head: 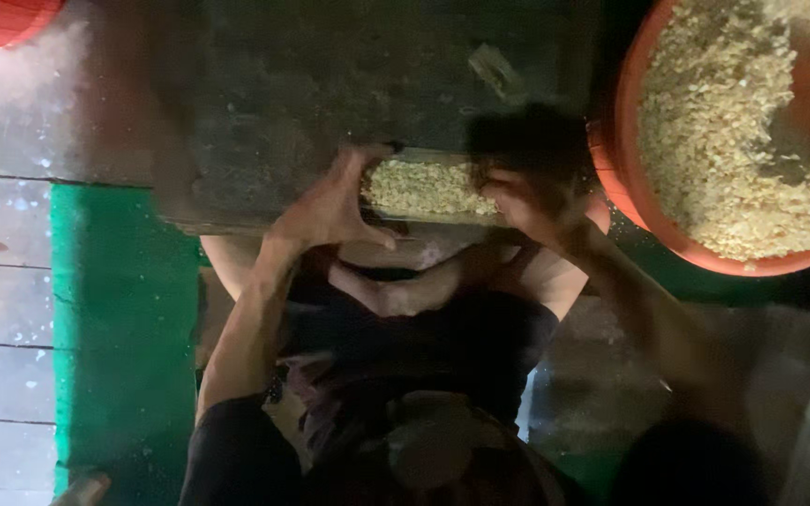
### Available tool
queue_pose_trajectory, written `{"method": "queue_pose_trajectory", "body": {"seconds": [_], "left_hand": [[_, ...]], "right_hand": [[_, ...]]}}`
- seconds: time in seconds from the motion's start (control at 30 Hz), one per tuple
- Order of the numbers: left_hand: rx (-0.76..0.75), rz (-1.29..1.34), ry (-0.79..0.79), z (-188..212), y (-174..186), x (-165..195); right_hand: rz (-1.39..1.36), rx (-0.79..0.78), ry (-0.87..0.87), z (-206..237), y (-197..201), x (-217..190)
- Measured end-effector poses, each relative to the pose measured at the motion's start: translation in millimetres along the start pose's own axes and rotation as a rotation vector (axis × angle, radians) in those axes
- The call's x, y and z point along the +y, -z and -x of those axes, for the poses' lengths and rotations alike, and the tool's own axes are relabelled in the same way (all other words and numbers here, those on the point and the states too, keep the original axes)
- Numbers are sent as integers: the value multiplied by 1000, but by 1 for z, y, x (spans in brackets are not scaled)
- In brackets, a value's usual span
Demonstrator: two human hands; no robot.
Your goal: The person sits at a low table and presses puffed grain into a wooden mold to form a block, then wraps the finished block in clear plastic. They scoop more puffed grain from a large basket with an orange scoop, refill the mold, press it flat, and set wrapped blocks aside.
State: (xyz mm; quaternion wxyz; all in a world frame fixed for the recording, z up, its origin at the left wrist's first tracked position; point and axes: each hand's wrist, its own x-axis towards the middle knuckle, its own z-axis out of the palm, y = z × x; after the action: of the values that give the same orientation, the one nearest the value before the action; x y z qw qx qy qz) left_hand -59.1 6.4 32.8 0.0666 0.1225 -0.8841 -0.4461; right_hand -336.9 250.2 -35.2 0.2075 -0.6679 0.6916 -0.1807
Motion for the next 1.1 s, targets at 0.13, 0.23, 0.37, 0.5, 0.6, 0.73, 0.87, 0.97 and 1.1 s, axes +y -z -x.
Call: {"method": "queue_pose_trajectory", "body": {"seconds": [0.13, 0.23, 0.37, 0.5, 0.6, 0.73, 0.87, 0.97, 1.1], "left_hand": [[30, 40, -78, 6, -2, -11], [30, 137, -75, 8, -2, -20], [69, 157, -131, 7, -1, -28], [69, 199, -147, 6, -1, -29], [77, 203, -165, 6, -2, -27], [72, 218, -131, 6, -2, -25], [61, 198, -116, 7, 0, -21], [54, 170, -124, 6, 2, -16], [86, 169, -117, 2, 0, -1]], "right_hand": [[21, -163, -12, -27, 43, -33], [-53, -107, 112, -49, 41, -51], [127, -126, 254, -79, -29, -63], [470, -117, 75, -103, -94, -70], [-188, -169, -220, -117, -94, -74], [-260, -190, -23, -116, -42, -68], [-126, -210, 140, -81, 5, -57], [129, -68, 343, -50, 21, -45], [-73, -182, -67, -19, 22, -25]]}}
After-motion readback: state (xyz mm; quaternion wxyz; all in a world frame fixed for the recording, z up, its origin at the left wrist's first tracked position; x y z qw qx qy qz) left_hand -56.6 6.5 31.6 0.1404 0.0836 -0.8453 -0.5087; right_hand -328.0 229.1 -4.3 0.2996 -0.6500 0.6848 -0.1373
